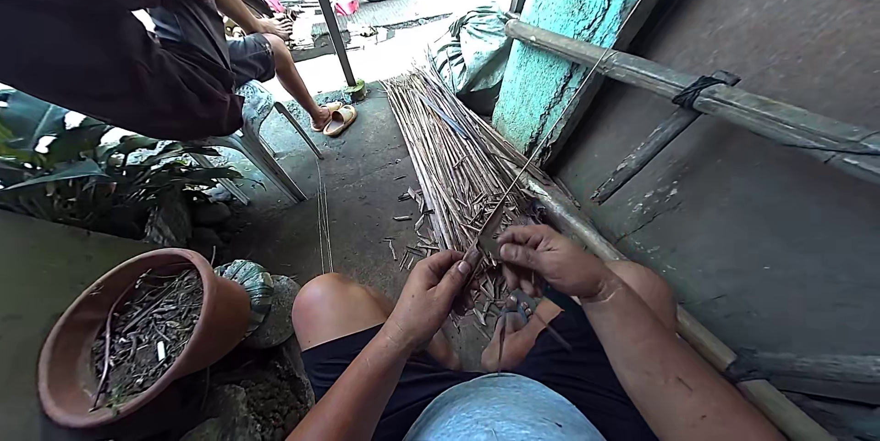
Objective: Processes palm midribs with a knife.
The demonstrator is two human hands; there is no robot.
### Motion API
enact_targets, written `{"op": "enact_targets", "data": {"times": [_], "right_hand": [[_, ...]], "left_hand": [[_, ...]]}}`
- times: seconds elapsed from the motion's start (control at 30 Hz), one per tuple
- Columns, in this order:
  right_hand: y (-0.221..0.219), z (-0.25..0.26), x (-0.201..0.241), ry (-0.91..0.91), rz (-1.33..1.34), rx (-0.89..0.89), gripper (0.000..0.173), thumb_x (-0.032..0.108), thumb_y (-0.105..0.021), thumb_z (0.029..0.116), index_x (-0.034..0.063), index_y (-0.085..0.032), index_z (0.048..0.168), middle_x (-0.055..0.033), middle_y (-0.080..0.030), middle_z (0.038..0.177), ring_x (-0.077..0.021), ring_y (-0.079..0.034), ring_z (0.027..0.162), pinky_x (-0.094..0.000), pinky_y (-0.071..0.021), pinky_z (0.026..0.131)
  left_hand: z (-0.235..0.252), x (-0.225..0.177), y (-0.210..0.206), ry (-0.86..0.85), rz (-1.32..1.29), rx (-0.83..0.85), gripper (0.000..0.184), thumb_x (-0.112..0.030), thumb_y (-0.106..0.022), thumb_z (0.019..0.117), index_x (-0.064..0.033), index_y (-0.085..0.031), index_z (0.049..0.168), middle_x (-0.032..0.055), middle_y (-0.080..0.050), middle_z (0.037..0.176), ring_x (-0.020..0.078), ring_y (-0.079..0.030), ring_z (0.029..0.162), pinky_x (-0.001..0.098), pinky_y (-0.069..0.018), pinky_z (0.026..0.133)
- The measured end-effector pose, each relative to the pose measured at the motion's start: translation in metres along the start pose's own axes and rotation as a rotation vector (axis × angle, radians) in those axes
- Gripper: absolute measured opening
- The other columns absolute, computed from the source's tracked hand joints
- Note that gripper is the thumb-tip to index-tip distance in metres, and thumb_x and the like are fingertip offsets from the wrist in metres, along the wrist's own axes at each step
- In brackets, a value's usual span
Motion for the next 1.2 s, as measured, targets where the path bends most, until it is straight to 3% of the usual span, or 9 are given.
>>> {"op": "enact_targets", "data": {"times": [0.13,0.3,0.43,0.57,0.63,0.73,0.9,1.07,1.2], "right_hand": [[-0.011,0.001,-0.015,-0.038,0.129,0.029,0.020,0.023,-0.053,0.1069,0.0076,-0.064,0.103,-0.0011,-0.067,0.070,-0.0070,-0.060,0.049,-0.0209,-0.0492,0.044],[0.016,-0.004,0.006,0.082,0.129,-0.239,0.022,0.020,-0.050,0.1075,0.0064,-0.064,0.098,-0.0009,-0.067,0.070,-0.0070,-0.059,0.050,-0.0205,-0.0501,0.045],[-0.003,-0.007,0.001,0.000,0.029,-0.116,0.020,0.025,-0.053,0.1065,0.0082,-0.064,0.101,-0.0001,-0.069,0.071,-0.0076,-0.061,0.051,-0.0223,-0.0510,0.046],[0.041,-0.013,0.015,0.136,0.187,-0.433,0.025,0.017,-0.044,0.1092,0.0043,-0.064,0.099,-0.0043,-0.067,0.069,-0.0079,-0.059,0.048,-0.0202,-0.0506,0.044],[0.036,-0.015,0.016,0.152,0.174,-0.291,0.023,0.019,-0.047,0.1080,0.0072,-0.065,0.100,-0.0028,-0.071,0.074,-0.0068,-0.061,0.051,-0.0198,-0.0515,0.045],[0.002,-0.014,-0.003,0.075,0.100,0.008,0.022,0.027,-0.055,0.1059,0.0113,-0.068,0.099,0.0012,-0.071,0.075,-0.0060,-0.062,0.052,-0.0218,-0.0524,0.046],[-0.024,-0.008,-0.031,0.113,0.291,0.174,0.022,0.027,-0.057,0.1058,0.0105,-0.070,0.098,0.0000,-0.069,0.073,-0.0064,-0.062,0.052,-0.0217,-0.0526,0.047],[-0.014,-0.002,-0.024,0.212,0.280,0.114,0.021,0.025,-0.059,0.1055,0.0108,-0.070,0.094,0.0018,-0.068,0.070,-0.0045,-0.061,0.052,-0.0203,-0.0507,0.046],[0.024,-0.006,-0.008,0.292,0.269,-0.191,0.024,0.023,-0.056,0.1058,0.0105,-0.070,0.092,0.0020,-0.066,0.067,-0.0039,-0.059,0.050,-0.0197,-0.0509,0.046]], "left_hand": [[0.000,-0.002,-0.003,-0.051,0.101,-0.010,0.024,-0.014,-0.049,0.1079,0.0010,-0.067,0.111,0.0067,-0.071,0.085,0.0128,-0.066,0.062,0.0269,-0.0578,0.056],[-0.005,-0.005,-0.003,-0.035,0.128,0.000,0.023,-0.014,-0.050,0.1076,0.0002,-0.068,0.111,0.0068,-0.072,0.086,0.0131,-0.066,0.061,0.0272,-0.0577,0.056],[-0.005,-0.005,-0.005,-0.056,0.141,-0.001,0.025,-0.014,-0.048,0.1081,0.0012,-0.068,0.112,0.0063,-0.072,0.085,0.0130,-0.067,0.062,0.0279,-0.0586,0.058],[-0.006,-0.002,-0.005,-0.046,0.123,0.015,0.027,-0.015,-0.044,0.1095,0.0007,-0.066,0.113,0.0066,-0.071,0.086,0.0151,-0.069,0.068,0.0297,-0.0605,0.061],[-0.006,-0.001,-0.004,-0.030,0.093,0.044,0.030,-0.016,-0.040,0.1102,0.0006,-0.064,0.113,0.0060,-0.071,0.086,0.0157,-0.070,0.073,0.0312,-0.0612,0.066],[-0.006,-0.001,-0.006,0.081,-0.044,0.079,0.032,-0.020,-0.036,0.1114,-0.0003,-0.061,0.115,0.0048,-0.066,0.079,0.0119,-0.064,0.062,0.0263,-0.0569,0.057],[-0.009,0.003,-0.021,0.177,-0.324,0.198,0.036,-0.023,-0.035,0.1112,-0.0005,-0.064,0.109,0.0019,-0.061,0.070,0.0068,-0.056,0.052,0.0211,-0.0501,0.049],[-0.012,0.005,-0.028,0.237,-0.438,0.271,0.036,-0.024,-0.036,0.1107,-0.0024,-0.065,0.111,-0.0016,-0.059,0.067,0.0039,-0.053,0.049,0.0180,-0.0468,0.047],[-0.012,0.003,-0.026,0.222,-0.427,0.304,0.035,-0.024,-0.039,0.1104,-0.0015,-0.066,0.113,-0.0024,-0.058,0.065,0.0033,-0.053,0.049,0.0176,-0.0463,0.046]]}}
Point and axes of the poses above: each hand's wrist, its own z-axis towards the middle knuckle, its own y-axis out of the back of the hand, x = y × z, the point moved 7 cm from there along z, towards the middle knuckle
